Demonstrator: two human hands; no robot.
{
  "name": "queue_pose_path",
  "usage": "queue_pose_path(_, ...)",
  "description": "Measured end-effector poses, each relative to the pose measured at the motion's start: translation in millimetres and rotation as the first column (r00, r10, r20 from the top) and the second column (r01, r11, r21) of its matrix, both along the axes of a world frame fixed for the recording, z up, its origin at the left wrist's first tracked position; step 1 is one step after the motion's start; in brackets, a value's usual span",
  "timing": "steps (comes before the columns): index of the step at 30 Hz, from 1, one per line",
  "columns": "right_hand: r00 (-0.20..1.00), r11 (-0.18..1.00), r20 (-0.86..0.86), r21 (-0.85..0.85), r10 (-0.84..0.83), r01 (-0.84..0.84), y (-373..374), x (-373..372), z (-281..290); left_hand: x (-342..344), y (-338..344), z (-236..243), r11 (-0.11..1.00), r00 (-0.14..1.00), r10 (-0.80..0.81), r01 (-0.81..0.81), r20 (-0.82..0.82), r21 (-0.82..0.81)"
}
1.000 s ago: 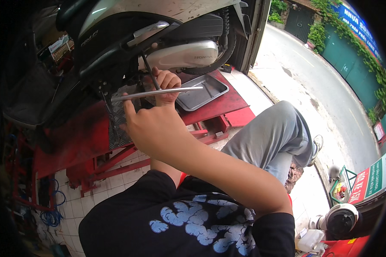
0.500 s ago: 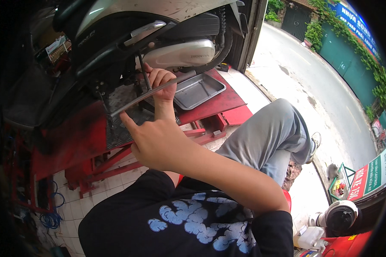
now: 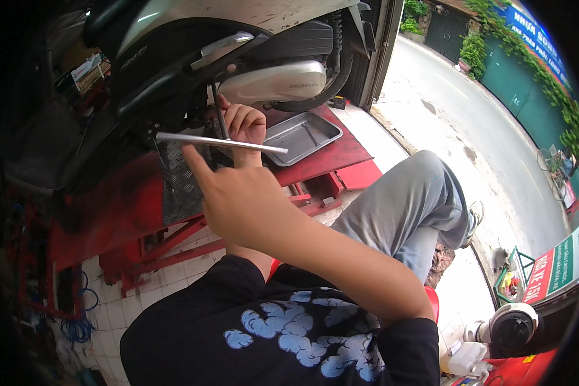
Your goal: The person uses a T-handle socket wrench to loosen the drain bolt on the bottom of a scooter engine while a drain pan is positioned underneath.
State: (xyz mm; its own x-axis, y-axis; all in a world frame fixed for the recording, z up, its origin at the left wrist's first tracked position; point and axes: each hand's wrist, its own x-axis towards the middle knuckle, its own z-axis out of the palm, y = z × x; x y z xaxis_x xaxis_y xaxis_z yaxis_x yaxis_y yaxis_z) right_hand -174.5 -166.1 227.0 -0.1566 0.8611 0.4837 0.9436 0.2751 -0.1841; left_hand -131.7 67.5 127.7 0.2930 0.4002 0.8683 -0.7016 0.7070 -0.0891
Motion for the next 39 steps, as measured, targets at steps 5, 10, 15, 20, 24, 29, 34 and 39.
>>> queue_pose_path(5,0.926,0.925,0.007,-0.049,-0.377,0.377,7,21,-2,3,4,-1,0.999,0.998,-0.038,0.036,0.043,0.028)
queue_pose_path(10,0.995,0.973,0.069,-0.224,0.076,-0.059,6,-5,-41,18,8,-9,0.996,0.992,-0.093,0.092,0.091,0.016)
queue_pose_path(15,0.977,0.967,-0.040,0.144,-0.208,0.211,4,11,8,18,18,-18,0.995,0.993,-0.095,0.095,0.072,0.004)
queue_pose_path(20,0.917,0.909,0.006,-0.129,-0.399,0.396,14,26,-30,15,12,-9,0.995,0.991,-0.101,0.100,0.083,0.012)
queue_pose_path(24,0.986,0.959,0.024,-0.238,0.165,-0.155,5,-3,-41,14,9,-5,1.000,0.999,0.003,-0.003,0.041,0.002)
queue_pose_path(29,0.963,0.966,-0.165,0.116,-0.212,0.232,7,8,2,16,12,-11,1.000,0.999,-0.011,0.012,0.041,-0.019)
queue_pose_path(34,0.962,0.925,0.010,-0.270,-0.274,0.266,17,24,-39,12,13,-8,0.999,0.998,-0.031,0.031,0.047,-0.005)
queue_pose_path(39,0.995,0.995,-0.037,-0.034,0.090,-0.091,0,-8,-15,8,10,-6,0.999,1.000,-0.003,0.005,0.024,-0.050)
